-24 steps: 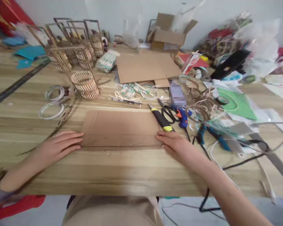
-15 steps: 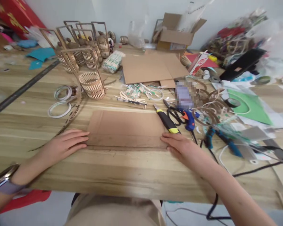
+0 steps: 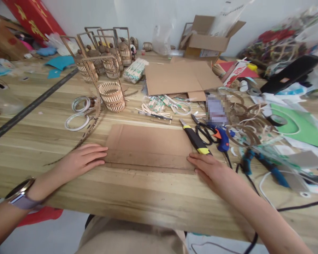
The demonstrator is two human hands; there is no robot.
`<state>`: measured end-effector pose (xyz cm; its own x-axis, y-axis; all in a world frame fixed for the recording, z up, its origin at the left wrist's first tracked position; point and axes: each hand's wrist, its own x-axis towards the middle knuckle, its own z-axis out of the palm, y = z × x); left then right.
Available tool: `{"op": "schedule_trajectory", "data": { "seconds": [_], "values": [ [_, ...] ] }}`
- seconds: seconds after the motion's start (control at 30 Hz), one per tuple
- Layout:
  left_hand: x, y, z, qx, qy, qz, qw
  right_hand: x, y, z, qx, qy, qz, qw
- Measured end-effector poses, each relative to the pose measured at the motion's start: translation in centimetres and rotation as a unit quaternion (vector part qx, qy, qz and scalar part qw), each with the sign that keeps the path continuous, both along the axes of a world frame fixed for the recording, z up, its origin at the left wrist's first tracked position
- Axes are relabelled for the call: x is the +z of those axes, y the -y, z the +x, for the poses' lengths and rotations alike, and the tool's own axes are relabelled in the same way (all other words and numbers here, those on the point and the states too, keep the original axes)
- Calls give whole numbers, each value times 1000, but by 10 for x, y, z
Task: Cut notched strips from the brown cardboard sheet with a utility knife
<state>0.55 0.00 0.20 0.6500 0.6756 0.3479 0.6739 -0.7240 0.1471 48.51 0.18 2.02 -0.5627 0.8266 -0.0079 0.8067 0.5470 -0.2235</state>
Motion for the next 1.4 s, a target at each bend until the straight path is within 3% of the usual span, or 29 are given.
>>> {"op": "schedule_trajectory", "data": {
  "seconds": [0.23, 0.63, 1.13, 1.4],
  "values": [
    [4, -1, 2, -5, -4, -3, 1000, -3, 3, 1, 21, 16, 41, 999],
    [1, 3, 3, 5, -15, -19, 1000, -11, 2, 7, -2, 5, 15, 1000],
    [3, 2, 1, 1, -40, -61, 997, 16, 2, -11, 2, 8, -20, 1000],
    [8, 0, 4, -16, -69, -51, 996, 19, 2, -14, 5, 23, -22, 999]
  ]
}}
